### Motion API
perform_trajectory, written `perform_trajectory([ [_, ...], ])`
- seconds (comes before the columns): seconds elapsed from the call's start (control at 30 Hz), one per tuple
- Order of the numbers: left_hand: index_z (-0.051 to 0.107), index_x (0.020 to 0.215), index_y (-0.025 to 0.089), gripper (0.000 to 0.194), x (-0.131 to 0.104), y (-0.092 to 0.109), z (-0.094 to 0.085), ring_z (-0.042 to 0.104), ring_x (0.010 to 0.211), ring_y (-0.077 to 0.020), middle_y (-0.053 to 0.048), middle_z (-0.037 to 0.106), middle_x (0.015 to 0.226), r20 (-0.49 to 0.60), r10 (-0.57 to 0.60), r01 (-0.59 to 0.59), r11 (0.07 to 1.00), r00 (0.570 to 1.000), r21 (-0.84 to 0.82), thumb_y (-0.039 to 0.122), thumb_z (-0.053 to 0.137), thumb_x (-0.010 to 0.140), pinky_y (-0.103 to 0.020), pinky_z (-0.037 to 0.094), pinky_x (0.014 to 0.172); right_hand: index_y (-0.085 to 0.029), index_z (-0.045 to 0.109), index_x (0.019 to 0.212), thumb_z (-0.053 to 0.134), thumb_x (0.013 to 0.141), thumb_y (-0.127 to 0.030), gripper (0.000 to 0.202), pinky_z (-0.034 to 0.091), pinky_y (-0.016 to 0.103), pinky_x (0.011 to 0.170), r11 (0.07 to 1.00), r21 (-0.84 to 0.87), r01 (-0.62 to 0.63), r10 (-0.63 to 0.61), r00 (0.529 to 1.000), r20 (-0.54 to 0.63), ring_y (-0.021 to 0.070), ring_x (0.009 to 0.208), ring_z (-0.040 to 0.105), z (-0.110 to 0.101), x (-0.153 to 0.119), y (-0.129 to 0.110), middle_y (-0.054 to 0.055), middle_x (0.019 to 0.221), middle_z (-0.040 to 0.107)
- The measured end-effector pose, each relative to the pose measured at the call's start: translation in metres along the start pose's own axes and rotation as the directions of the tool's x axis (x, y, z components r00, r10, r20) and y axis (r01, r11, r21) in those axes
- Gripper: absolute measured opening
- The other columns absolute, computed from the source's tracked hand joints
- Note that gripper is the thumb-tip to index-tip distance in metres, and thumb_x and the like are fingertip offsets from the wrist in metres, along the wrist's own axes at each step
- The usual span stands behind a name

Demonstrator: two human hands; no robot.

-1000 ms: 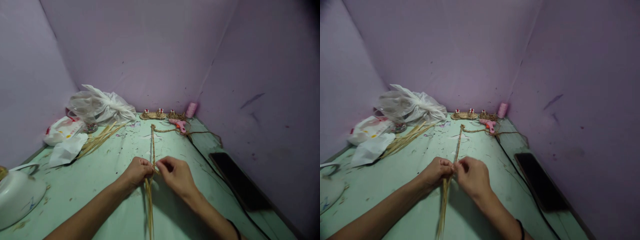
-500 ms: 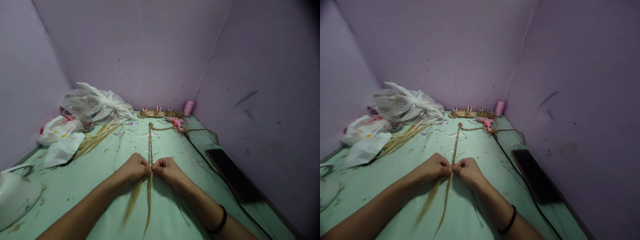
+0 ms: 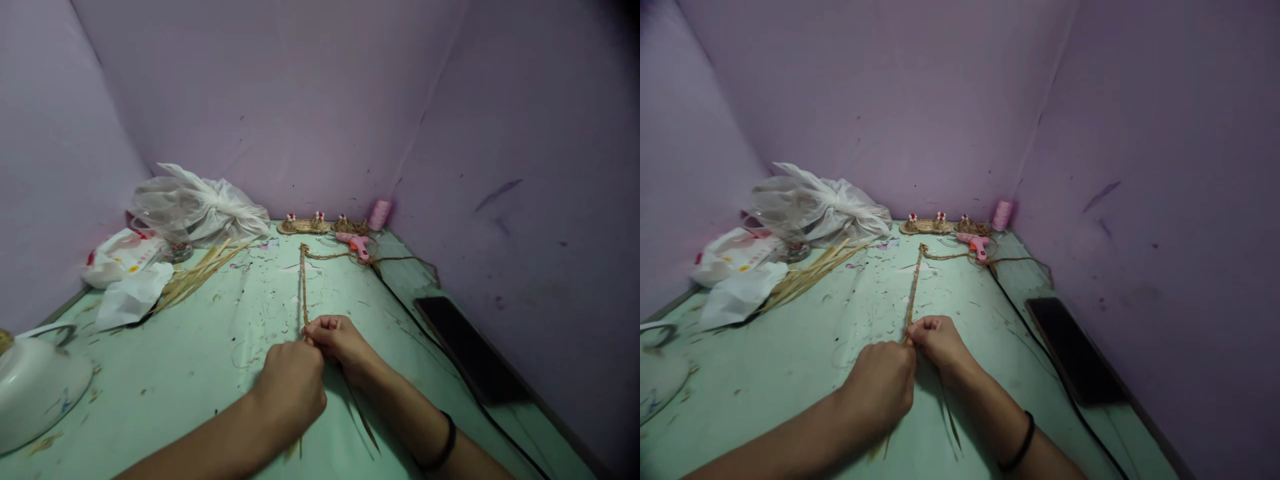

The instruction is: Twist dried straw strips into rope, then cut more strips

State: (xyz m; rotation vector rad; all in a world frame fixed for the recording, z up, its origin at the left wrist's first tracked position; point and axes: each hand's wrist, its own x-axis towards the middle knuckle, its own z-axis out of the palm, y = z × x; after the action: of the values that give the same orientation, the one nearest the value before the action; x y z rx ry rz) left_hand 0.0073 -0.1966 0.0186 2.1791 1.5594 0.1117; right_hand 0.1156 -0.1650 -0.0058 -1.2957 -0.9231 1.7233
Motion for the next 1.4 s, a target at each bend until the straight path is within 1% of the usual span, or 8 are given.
perform_trajectory([
  [0.1, 0.061, 0.055, 0.014, 0.030, 0.008, -0.011, -0.027, 0.049, 0.048, -0.0148, -0.004, 0.052, 0.048, 0.012, 0.047, -0.046, 0.995, 0.999, -0.087, 0.037, 0.048, 0.070, -0.025, 0.031, 0.048, -0.012, 0.051, 0.051, 0.061, 0.054, -0.020, 0.012, 0.018, 0.019, 0.038, 1.000, 0.026, -0.018, 0.018, 0.999, 0.028, 0.0022, 0.035, 0.034, -0.002, -0.001, -0.002, -0.004, 0.041, 0.046],
  [0.2, 0.062, 0.069, 0.013, 0.027, 0.021, -0.020, -0.044, 0.040, 0.036, -0.0092, 0.001, 0.047, 0.042, -0.072, -0.176, 0.130, 0.898, 0.982, -0.419, 0.035, 0.045, 0.072, -0.022, 0.028, 0.041, -0.013, 0.048, 0.048, 0.062, 0.056, -0.023, 0.018, 0.013, 0.019, 0.036, 0.999, 0.034, -0.034, 0.031, 0.996, 0.086, 0.0008, 0.031, 0.025, -0.005, -0.001, -0.003, -0.007, 0.035, 0.039],
  [0.37, 0.058, 0.069, 0.010, 0.022, 0.037, -0.030, -0.025, 0.037, 0.031, -0.0066, 0.002, 0.047, 0.040, 0.367, -0.111, 0.368, 0.533, 0.923, -0.762, 0.031, 0.054, 0.064, -0.019, 0.026, 0.033, -0.013, 0.049, 0.052, 0.064, 0.055, -0.028, 0.021, 0.011, 0.020, 0.036, 1.000, 0.008, 0.010, -0.011, 0.991, 0.133, 0.0016, 0.032, 0.026, -0.008, 0.000, -0.005, -0.005, 0.038, 0.044],
  [0.53, 0.054, 0.053, 0.012, 0.015, 0.041, -0.036, -0.016, 0.029, 0.026, -0.0051, 0.005, 0.040, 0.034, 0.339, -0.168, 0.371, 0.576, 0.926, -0.729, 0.027, 0.055, 0.056, -0.018, 0.019, 0.028, -0.014, 0.051, 0.055, 0.057, 0.058, -0.023, 0.011, 0.021, 0.018, 0.040, 0.967, -0.208, 0.146, -0.113, 0.980, 0.164, 0.0041, 0.039, 0.034, -0.014, 0.006, -0.003, -0.004, 0.045, 0.049],
  [0.7, 0.043, 0.041, 0.015, 0.011, 0.041, -0.031, -0.008, 0.020, 0.029, -0.0028, 0.008, 0.029, 0.030, 0.237, -0.247, 0.339, 0.573, 0.940, -0.746, 0.014, 0.048, 0.051, -0.019, 0.011, 0.033, -0.015, 0.061, 0.063, 0.050, 0.065, -0.019, 0.012, 0.029, 0.021, 0.049, 0.628, -0.679, 0.380, -0.373, 0.913, 0.165, 0.0098, 0.051, 0.045, -0.019, 0.003, 0.003, 0.001, 0.055, 0.058],
  [0.9, 0.044, 0.039, 0.014, 0.011, 0.043, -0.032, 0.009, 0.022, 0.036, -0.0035, 0.006, 0.030, 0.032, 0.126, -0.239, 0.248, 0.594, 0.963, -0.765, 0.013, 0.048, 0.049, -0.020, 0.014, 0.037, -0.016, 0.066, 0.061, 0.050, 0.068, -0.026, 0.019, 0.021, 0.025, 0.045, 0.304, -0.938, 0.169, -0.392, 0.919, 0.038, 0.0117, 0.045, 0.043, -0.011, -0.021, -0.009, 0.007, 0.054, 0.061],
  [1.23, 0.053, 0.045, 0.012, 0.007, 0.036, -0.030, -0.001, 0.028, 0.034, -0.0038, 0.004, 0.039, 0.034, 0.180, -0.202, 0.256, 0.464, 0.963, -0.848, 0.012, 0.048, 0.050, -0.019, 0.019, 0.037, -0.016, 0.065, 0.060, 0.048, 0.068, -0.019, 0.020, 0.018, 0.025, 0.044, 0.263, -0.910, 0.319, -0.365, 0.907, 0.213, 0.0092, 0.041, 0.038, 0.007, -0.031, 0.003, 0.006, 0.053, 0.060],
  [1.4, 0.052, 0.045, 0.012, 0.006, 0.039, -0.036, -0.006, 0.031, 0.034, -0.0041, 0.005, 0.040, 0.033, 0.239, -0.156, 0.284, 0.428, 0.958, -0.858, 0.015, 0.056, 0.047, -0.019, 0.020, 0.038, -0.017, 0.063, 0.058, 0.055, 0.068, -0.036, 0.023, 0.026, 0.023, 0.045, 0.531, -0.801, 0.278, -0.371, 0.926, 0.076, 0.0104, 0.047, 0.042, -0.013, -0.022, -0.014, 0.002, 0.051, 0.057],
])
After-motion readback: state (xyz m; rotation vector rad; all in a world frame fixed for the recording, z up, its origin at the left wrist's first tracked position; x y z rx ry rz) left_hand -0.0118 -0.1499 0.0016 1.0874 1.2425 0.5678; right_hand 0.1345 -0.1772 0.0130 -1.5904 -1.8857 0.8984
